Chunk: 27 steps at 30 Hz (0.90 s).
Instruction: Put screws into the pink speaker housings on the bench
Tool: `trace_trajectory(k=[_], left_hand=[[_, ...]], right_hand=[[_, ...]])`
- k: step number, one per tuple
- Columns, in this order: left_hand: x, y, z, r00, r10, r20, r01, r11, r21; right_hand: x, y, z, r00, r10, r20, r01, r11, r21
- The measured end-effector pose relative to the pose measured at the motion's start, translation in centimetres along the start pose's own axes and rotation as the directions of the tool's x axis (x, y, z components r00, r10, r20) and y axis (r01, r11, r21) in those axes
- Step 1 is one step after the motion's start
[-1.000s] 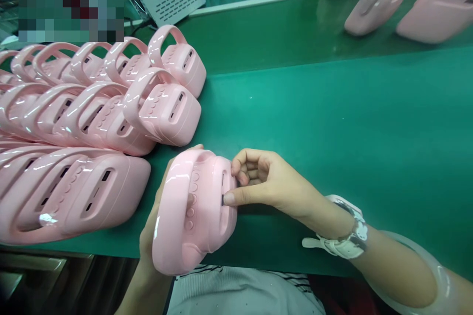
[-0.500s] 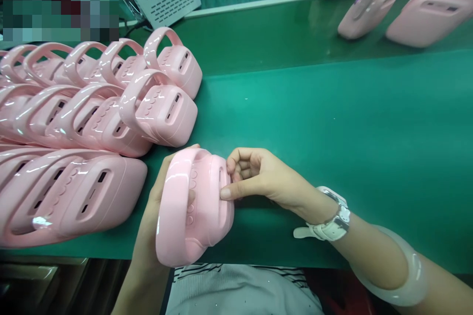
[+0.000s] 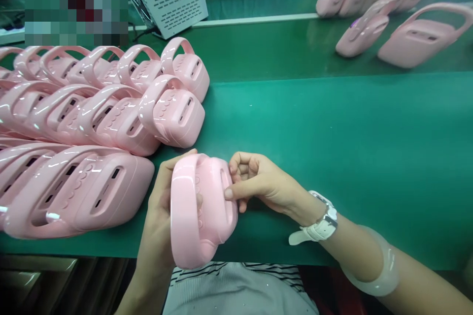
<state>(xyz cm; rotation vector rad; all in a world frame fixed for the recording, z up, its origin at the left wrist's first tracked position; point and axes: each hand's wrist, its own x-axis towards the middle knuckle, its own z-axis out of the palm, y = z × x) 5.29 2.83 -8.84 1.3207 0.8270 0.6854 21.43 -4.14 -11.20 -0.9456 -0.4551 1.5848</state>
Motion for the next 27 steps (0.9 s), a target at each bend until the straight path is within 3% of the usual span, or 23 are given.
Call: trace_trajectory(k=[3,9,23,27], left_hand=[[0.1,0.1,0.0,0.999,0.031,-0.022,-0.03,0.999,0.022],[0.7,0.2,0.0,0.999,-0.052,-0.013,0.051,0.997,-0.056],[1.3,-0.2,-0.5,0.996,-0.035,0.086,0.033,0.999,0.026],[1.1,0.1,-0.3,0.997,-0.053,0.062,0.052,0.999,0.016]], right_hand=[[0.1,0.2,0.1,1.0,0.004,-0.002,-0.004,1.0,0.012],[0.2,0.3,-0.1,1.0,-0.002,-0.03,0.002,1.0,0.001],[-0.7,0.1,0.1,0.998,0.013,-0.067,-0.014,1.0,-0.022],[-0.7,0.1,0.0,0.998,0.021,-0.066,-0.023,0.999,-0.035]])
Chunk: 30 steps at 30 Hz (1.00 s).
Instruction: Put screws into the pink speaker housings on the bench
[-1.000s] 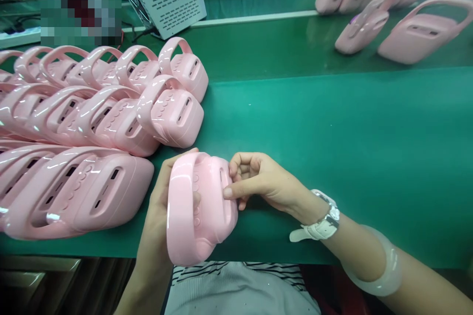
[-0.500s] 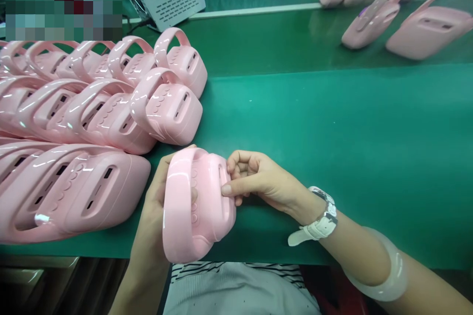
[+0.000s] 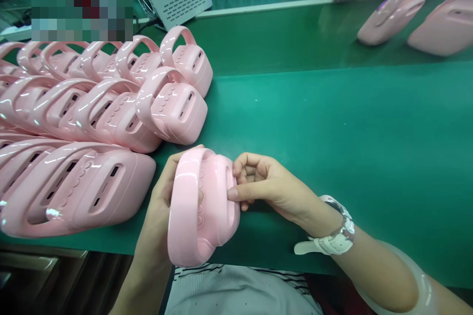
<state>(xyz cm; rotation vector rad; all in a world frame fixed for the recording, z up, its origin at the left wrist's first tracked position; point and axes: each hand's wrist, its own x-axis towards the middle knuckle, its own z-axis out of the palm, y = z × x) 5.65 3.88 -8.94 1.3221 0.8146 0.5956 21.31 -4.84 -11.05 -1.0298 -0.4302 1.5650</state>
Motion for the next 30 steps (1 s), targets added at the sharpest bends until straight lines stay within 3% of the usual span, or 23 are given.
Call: trace_trajectory(k=[14,30], left_hand=[[-0.16,0.14,0.25,1.0,-0.023,-0.01,0.022,0.999,-0.038],[0.19,-0.68,-0.3,0.999,0.033,0.028,-0.034,0.998,0.043]], right_hand=[[0.08,0.03,-0.1,1.0,0.002,-0.008,-0.002,1.0,-0.02],[0.19,0.09,0.08,1.0,-0.01,-0.016,0.01,1.0,-0.011]])
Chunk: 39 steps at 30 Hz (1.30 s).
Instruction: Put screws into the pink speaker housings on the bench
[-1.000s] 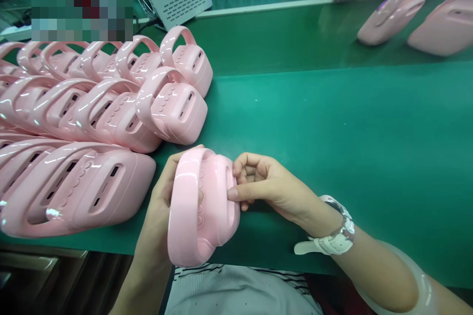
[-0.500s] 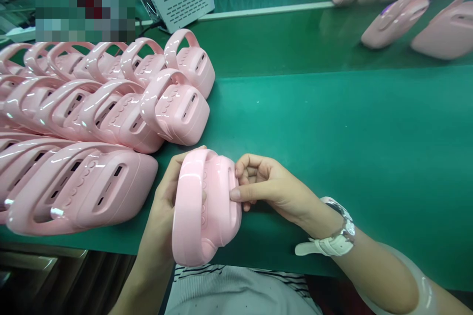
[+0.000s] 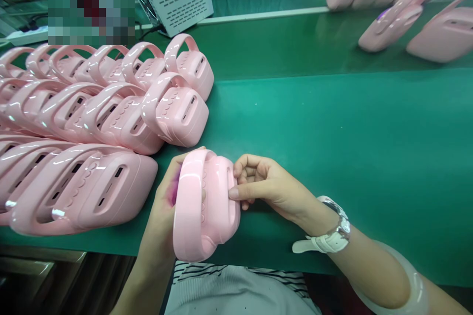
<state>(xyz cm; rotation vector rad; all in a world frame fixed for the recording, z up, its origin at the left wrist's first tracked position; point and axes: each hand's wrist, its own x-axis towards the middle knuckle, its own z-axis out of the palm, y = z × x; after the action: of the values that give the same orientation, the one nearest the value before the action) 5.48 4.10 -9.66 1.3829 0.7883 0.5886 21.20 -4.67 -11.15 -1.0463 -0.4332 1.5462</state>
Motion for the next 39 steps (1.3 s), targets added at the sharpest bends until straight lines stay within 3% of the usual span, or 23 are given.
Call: trace_trajectory(k=[4,6,8,10,11,12,14,16,19,22,24,27,30,32,33,35,39], left_hand=[[0.2,-0.6,-0.8,0.998,-0.036,0.046,0.038,0.999,-0.036],[0.4,-0.2,-1.5,0.994,-0.037,0.1,0.043,0.997,-0.068],[0.8,1.0,-2.1,0.996,0.075,0.052,-0.076,0.997,0.006],[1.3,2.8,-2.6,0.952,0.287,-0.11,-0.264,0.947,0.181],[1.5,3.9,-2.8,0.902,0.396,-0.175,-0.337,0.896,0.29],[1.7,5.0,-3.0,0.851,0.482,-0.21,-0.376,0.837,0.397],[2.3,7.4,-3.5,0.811,0.563,-0.157,-0.367,0.699,0.614],[3.3,9.6,-4.0,0.853,0.522,-0.001,-0.298,0.49,0.819],[5.9,11.8,-4.4,0.932,0.336,0.133,-0.196,0.163,0.967],[9.2,12.3,-4.1,0.962,0.246,0.115,-0.132,0.052,0.99],[11.0,12.0,-3.7,0.962,0.248,0.114,-0.139,0.084,0.987],[12.3,11.6,-3.2,0.965,0.23,0.129,-0.189,0.263,0.946],[11.9,11.7,-2.0,0.973,0.179,0.144,-0.21,0.442,0.872],[11.5,11.8,-0.6,0.981,0.121,0.151,-0.192,0.514,0.836],[11.4,11.8,0.3,0.984,0.089,0.154,-0.177,0.545,0.819],[11.6,11.8,2.1,0.988,0.026,0.153,-0.136,0.623,0.77],[14.2,10.7,4.6,0.991,-0.073,0.116,0.007,0.872,0.49]], right_hand=[[-0.3,-1.1,-0.1,0.998,-0.067,-0.005,0.067,0.995,-0.078],[-1.1,-2.4,-0.7,0.979,-0.197,-0.045,0.185,0.962,-0.199],[-2.2,-3.7,-1.8,0.908,-0.397,-0.133,0.31,0.852,-0.422],[-3.2,-4.7,-3.3,0.815,-0.548,-0.189,0.275,0.652,-0.707],[-3.5,-5.0,-4.1,0.8,-0.569,-0.191,0.191,0.542,-0.818],[-3.7,-5.1,-4.8,0.814,-0.551,-0.183,0.097,0.44,-0.893],[-3.7,-5.1,-5.8,0.889,-0.433,-0.148,-0.018,0.29,-0.957],[-3.4,-4.8,-6.1,0.945,-0.312,-0.1,-0.032,0.218,-0.975],[-2.9,-4.4,-5.7,0.962,-0.266,-0.064,-0.03,0.13,-0.991],[-2.7,-4.0,-5.3,0.964,-0.265,-0.039,-0.02,0.074,-0.997],[-2.7,-3.8,-5.3,0.97,-0.242,-0.005,0.023,0.112,-0.993],[-2.2,-4.1,-5.1,0.975,-0.221,0.007,0.069,0.274,-0.959],[-0.8,-5.0,-4.0,0.953,-0.29,-0.087,0.118,0.62,-0.775],[0.6,-5.6,-3.1,0.911,-0.334,-0.243,0.181,0.852,-0.492],[1.4,-5.8,-2.7,0.886,-0.335,-0.32,0.215,0.909,-0.356],[2.9,-6.0,-2.3,0.835,-0.347,-0.428,0.287,0.937,-0.2],[5.3,-5.5,-2.9,0.754,-0.418,-0.508,0.4,0.904,-0.15]])
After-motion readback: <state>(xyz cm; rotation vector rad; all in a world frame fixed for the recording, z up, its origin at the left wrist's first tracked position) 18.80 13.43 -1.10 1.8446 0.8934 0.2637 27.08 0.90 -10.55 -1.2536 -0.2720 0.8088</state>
